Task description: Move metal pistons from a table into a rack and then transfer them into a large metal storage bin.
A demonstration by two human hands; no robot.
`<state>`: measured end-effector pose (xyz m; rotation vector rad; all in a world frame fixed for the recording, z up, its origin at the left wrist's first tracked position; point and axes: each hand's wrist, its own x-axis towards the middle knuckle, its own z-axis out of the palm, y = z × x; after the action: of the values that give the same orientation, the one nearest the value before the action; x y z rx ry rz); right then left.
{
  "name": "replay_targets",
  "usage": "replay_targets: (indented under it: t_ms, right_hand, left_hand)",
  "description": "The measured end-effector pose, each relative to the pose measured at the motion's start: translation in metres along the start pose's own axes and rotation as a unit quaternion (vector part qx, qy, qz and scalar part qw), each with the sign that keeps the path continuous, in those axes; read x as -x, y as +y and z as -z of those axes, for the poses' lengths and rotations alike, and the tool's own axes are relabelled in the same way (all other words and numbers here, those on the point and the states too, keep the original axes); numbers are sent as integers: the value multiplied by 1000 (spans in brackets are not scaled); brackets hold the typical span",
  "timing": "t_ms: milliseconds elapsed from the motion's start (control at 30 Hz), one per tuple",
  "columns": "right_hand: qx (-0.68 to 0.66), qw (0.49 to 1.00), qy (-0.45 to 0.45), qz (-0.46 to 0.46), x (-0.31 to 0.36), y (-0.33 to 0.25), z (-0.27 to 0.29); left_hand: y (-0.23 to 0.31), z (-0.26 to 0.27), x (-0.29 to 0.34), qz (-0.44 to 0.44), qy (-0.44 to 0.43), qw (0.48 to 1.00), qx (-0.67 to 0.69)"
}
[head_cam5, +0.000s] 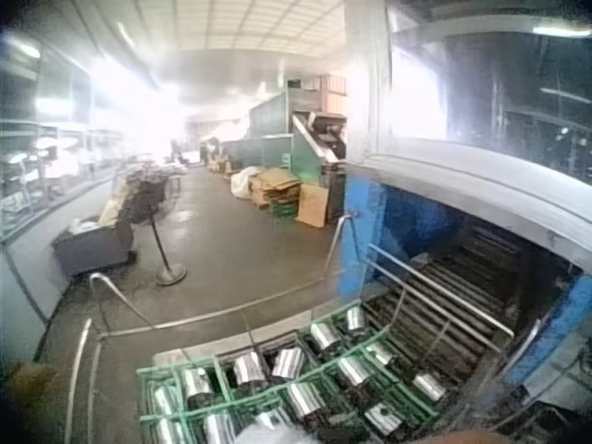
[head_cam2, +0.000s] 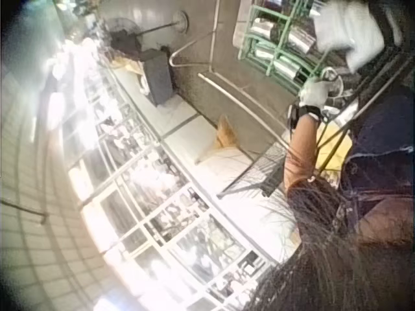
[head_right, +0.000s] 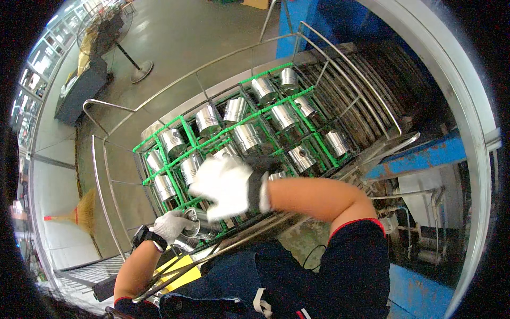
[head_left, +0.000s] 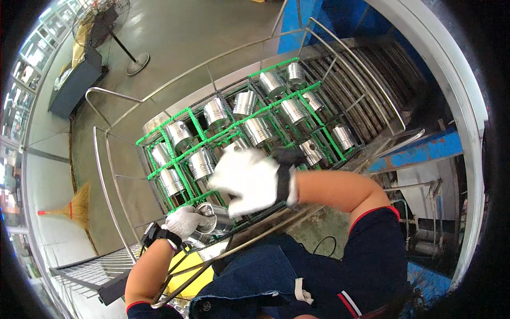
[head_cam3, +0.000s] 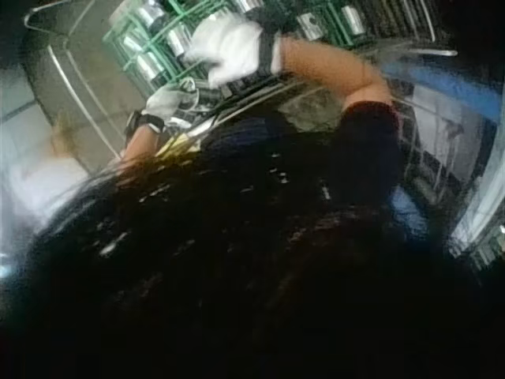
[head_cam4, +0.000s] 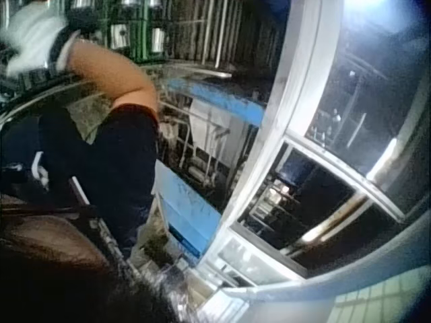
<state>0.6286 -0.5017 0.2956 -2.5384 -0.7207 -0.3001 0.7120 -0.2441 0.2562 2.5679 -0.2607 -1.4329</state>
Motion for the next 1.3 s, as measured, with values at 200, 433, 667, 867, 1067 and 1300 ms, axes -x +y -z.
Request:
replay_targets:
  t_ms: [200, 433, 667, 867, 1067, 1300]
  right_hand:
    - [71, 981, -180, 29, -5, -46, -101]
    - [-73, 922, -377, -50, -12, -19, -105]
    - [-40, 973, -201, -104, -6, 11, -128]
    - [-82, 946, -271, -159, -10, 45, -105]
    - [35, 974, -202, -99, -60, 46, -93]
    - [75, 973, -199, -94, -162, 48, -155]
  left_hand:
    - [24, 1, 16, -43, 0, 998, -55]
    - [-12, -13, -19, -62, -110, 979, -161]
    - [-18, 13, -25, -144, 46, 954, -259]
    - [-15, 55, 19, -208, 194, 943, -172]
    - [-29, 81, 126, -227, 372, 899, -35]
    - [-93, -9, 170, -299, 537, 769, 175]
